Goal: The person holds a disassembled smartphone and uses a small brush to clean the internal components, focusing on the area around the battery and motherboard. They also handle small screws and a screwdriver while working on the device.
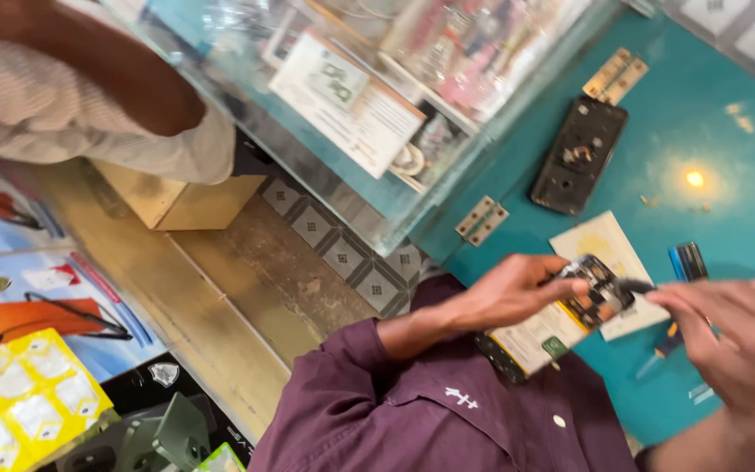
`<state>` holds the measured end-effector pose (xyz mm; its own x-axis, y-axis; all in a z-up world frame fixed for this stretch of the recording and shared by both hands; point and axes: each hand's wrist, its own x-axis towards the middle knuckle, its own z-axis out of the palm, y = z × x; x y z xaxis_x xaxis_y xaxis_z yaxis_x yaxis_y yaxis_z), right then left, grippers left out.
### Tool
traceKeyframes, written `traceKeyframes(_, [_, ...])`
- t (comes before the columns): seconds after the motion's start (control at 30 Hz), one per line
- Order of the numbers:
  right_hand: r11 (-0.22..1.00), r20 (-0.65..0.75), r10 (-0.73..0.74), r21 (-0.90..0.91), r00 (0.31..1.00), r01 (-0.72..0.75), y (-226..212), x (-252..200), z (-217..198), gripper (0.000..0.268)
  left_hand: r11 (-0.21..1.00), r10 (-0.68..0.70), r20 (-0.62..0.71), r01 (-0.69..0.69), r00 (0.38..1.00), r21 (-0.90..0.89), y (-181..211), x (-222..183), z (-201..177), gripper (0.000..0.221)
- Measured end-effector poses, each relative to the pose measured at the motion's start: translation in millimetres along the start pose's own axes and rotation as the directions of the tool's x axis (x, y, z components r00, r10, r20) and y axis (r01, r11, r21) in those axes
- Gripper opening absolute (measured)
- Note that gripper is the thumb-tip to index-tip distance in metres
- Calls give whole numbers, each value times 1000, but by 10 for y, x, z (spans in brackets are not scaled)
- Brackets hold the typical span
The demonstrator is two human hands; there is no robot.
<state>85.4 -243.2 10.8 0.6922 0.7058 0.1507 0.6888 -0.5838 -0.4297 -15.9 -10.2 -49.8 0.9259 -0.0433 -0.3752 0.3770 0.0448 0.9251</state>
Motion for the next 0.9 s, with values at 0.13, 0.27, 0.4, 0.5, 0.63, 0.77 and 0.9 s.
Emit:
traceKeyframes(0.13, [994, 98, -101, -28, 990, 104, -136, 72, -130, 18, 993, -15, 12, 14, 1000, 121, 28, 16, 3, 38])
traceKeyframes(0.27, [914, 164, -344, -167, 925, 370, -7, 218, -168, 35, 996, 28, 10, -28, 1000, 80, 6, 53, 1, 39])
traceKeyframes(0.4, [853, 193, -495, -78, 847, 516, 108, 204, -215, 38, 989, 32, -16, -29, 999, 146, -18, 84, 6, 41])
traceKeyframes(0.5, [894, 235, -219, -341, 947, 291, -51, 90, -61, 26, 986, 34, -17, -31, 999, 164, -33, 72, 12, 41])
traceKeyframes(0.63, [978, 188, -145, -120, 971, 169, 14, 84, -120, 15, 992, 43, -27, -40, 999, 122, -42, 61, 10, 41])
traceKeyframes(0.77, [996, 106, -14, -88, 994, 24, -122, 91, -51, 10, 986, 104, -30, -99, 994, 134, -59, 50, 18, 40])
traceKeyframes(0.9, [990, 73, -100, -91, 992, 106, -193, 131, -206, 10, 990, 54, -29, -50, 998, 133, -40, 62, 24, 39])
